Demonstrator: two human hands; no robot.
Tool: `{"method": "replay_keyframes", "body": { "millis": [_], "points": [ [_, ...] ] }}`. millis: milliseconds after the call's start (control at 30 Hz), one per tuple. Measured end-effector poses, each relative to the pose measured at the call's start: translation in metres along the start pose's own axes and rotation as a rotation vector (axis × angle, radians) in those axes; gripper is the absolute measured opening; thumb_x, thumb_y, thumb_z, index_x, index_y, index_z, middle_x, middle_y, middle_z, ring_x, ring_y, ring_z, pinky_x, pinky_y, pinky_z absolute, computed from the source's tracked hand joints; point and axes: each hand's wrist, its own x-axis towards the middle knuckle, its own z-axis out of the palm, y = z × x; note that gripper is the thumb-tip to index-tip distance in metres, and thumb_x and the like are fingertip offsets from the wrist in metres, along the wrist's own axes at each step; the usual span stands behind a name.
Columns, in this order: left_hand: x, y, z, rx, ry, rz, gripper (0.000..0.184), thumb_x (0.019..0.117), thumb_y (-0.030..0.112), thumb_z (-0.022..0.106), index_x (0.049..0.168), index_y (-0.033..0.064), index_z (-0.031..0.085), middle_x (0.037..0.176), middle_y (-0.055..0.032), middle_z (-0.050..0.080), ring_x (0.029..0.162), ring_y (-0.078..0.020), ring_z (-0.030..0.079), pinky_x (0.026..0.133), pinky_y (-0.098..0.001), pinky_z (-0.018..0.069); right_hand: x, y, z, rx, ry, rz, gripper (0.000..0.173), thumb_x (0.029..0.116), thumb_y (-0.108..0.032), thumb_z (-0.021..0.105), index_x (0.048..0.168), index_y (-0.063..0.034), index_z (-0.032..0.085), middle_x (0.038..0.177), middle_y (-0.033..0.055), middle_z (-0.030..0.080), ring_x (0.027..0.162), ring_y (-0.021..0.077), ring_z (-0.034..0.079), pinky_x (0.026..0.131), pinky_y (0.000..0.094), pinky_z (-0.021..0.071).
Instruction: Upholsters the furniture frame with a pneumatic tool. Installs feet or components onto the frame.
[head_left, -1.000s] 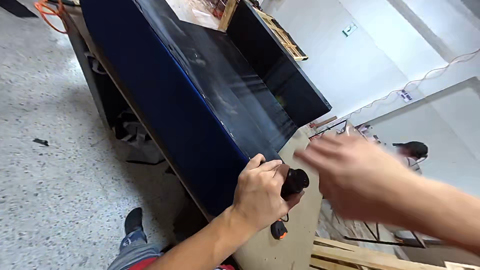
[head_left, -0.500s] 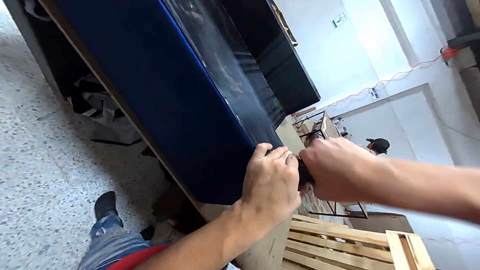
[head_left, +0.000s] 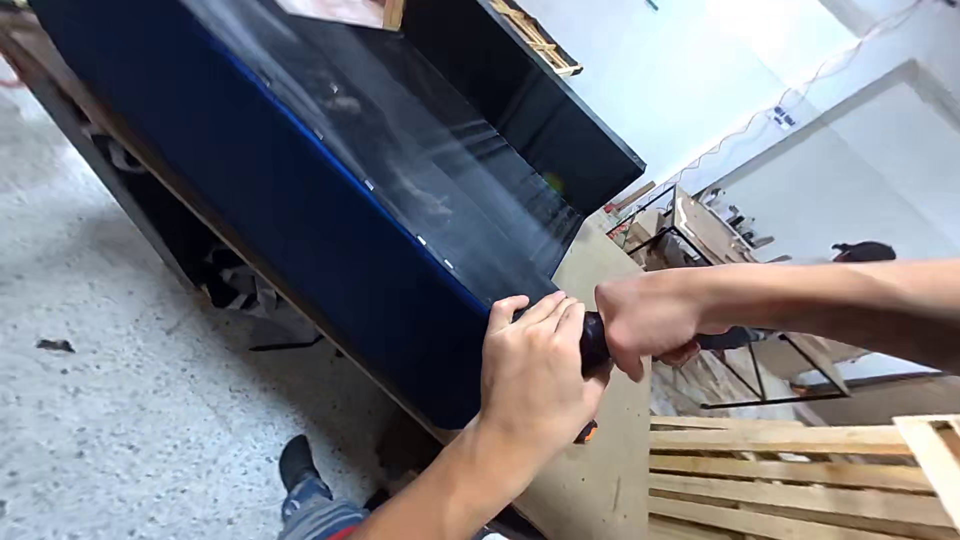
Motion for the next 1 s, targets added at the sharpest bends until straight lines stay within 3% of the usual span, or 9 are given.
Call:
{"method": "replay_keyframes", "body": {
  "millis": [67,133,267,333,467,533,633,800,1000],
  "points": [
    [-0.001,-0.003,-0.021,-0.237,-0.089,-0.052,0.066,0.0927,0.057,0.064,0.144,0.0149,0.060,0.142,0.0049,0.064,0.134,-0.0089,0.055,0.119,-0.0446,0.0352,-0.020,0.016,0.003,-0.233,0.352,-0.145,0.020,0.0817,-0.036,0.077,0.078,-0.0188,0.068,0.066,-0.0002,0.061,0.059,0.0181,0.060,0.053,0.0455,0.0491],
    [0.005,-0.003,-0.040,-0.588,-0.109,-0.169,0.062,0.1029,0.054,0.047,0.155,0.0196,0.048,0.151,0.0030,0.055,0.138,-0.0154,0.050,0.115,-0.0458,0.0411,-0.022,0.059,0.008,-0.049,0.725,-0.438,0.039,0.0859,-0.047,0.071,0.117,-0.0241,0.072,0.108,-0.0030,0.070,0.102,0.0185,0.066,0.086,0.0518,0.0549],
    [0.057,0.033,-0.012,-0.940,-0.302,-0.335,0.074,0.1069,0.062,0.012,0.164,0.0178,0.027,0.168,-0.0034,0.029,0.155,-0.0176,0.027,0.126,-0.0519,0.0262,0.069,0.042,0.060,1.041,1.198,-1.139,0.067,0.1055,-0.043,0.038,0.161,-0.0068,0.027,0.165,0.0091,0.034,0.151,0.0221,0.034,0.123,0.0455,0.0348],
    [0.094,0.034,0.013,-0.925,-0.343,-0.387,0.085,0.1024,0.069,0.003,0.165,0.0148,0.019,0.169,-0.0083,0.027,0.155,-0.0196,0.026,0.127,-0.0525,0.0245,0.070,0.001,0.100,1.327,1.324,-1.162,0.065,0.1089,-0.048,0.019,0.166,-0.0166,0.020,0.171,-0.0021,0.023,0.155,0.0159,0.026,0.126,0.0458,0.0285],
    [0.097,0.049,-0.014,-1.001,-0.081,-0.364,0.088,0.1042,0.065,0.003,0.153,0.0060,0.046,0.156,-0.0075,0.050,0.149,-0.0163,0.039,0.125,-0.0414,0.0294,0.064,0.007,0.110,1.530,1.339,-1.200,0.084,0.1032,-0.070,0.013,0.166,-0.0139,0.010,0.174,0.0008,0.014,0.158,0.0170,0.018,0.127,0.0464,0.0229],
    [0.087,0.053,-0.014,-0.987,-0.220,-0.304,0.089,0.1025,0.067,-0.001,0.160,0.0077,0.034,0.164,-0.0069,0.038,0.154,-0.0158,0.030,0.127,-0.0424,0.0234,0.085,0.014,0.088,1.625,1.478,-1.159,0.079,0.1075,-0.061,0.015,0.164,-0.0061,0.012,0.172,0.0089,0.018,0.158,0.0182,0.020,0.129,0.0432,0.0209],
    [0.119,0.027,0.020,-0.970,-0.303,-0.187,0.090,0.1027,0.065,-0.003,0.163,0.0015,0.019,0.165,-0.0152,0.033,0.153,-0.0216,0.031,0.126,-0.0436,0.0262,0.063,-0.001,0.119,1.546,1.281,-1.187,0.077,0.1062,-0.064,0.012,0.167,-0.0169,0.009,0.173,-0.0019,0.014,0.158,0.0143,0.018,0.129,0.0451,0.0222],
    [0.082,0.038,-0.007,-0.876,-0.289,-0.262,0.080,0.1035,0.066,0.000,0.166,0.0172,0.015,0.169,0.0004,0.027,0.156,-0.0137,0.024,0.128,-0.0450,0.0214,0.074,0.018,0.092,1.621,1.471,-1.226,0.083,0.1070,-0.063,0.019,0.165,-0.0057,0.006,0.172,0.0110,0.015,0.158,0.0192,0.020,0.129,0.0438,0.0220],
    [0.108,0.040,0.012,-0.880,-0.214,-0.384,0.094,0.0977,0.075,-0.001,0.164,0.0112,0.022,0.164,-0.0103,0.038,0.151,-0.0199,0.036,0.124,-0.0425,0.0315,0.054,0.006,0.133,1.432,1.333,-1.274,0.086,0.1036,-0.070,0.015,0.165,-0.0103,0.015,0.172,0.0014,0.018,0.158,0.0144,0.017,0.130,0.0443,0.0212]
  ]
}}
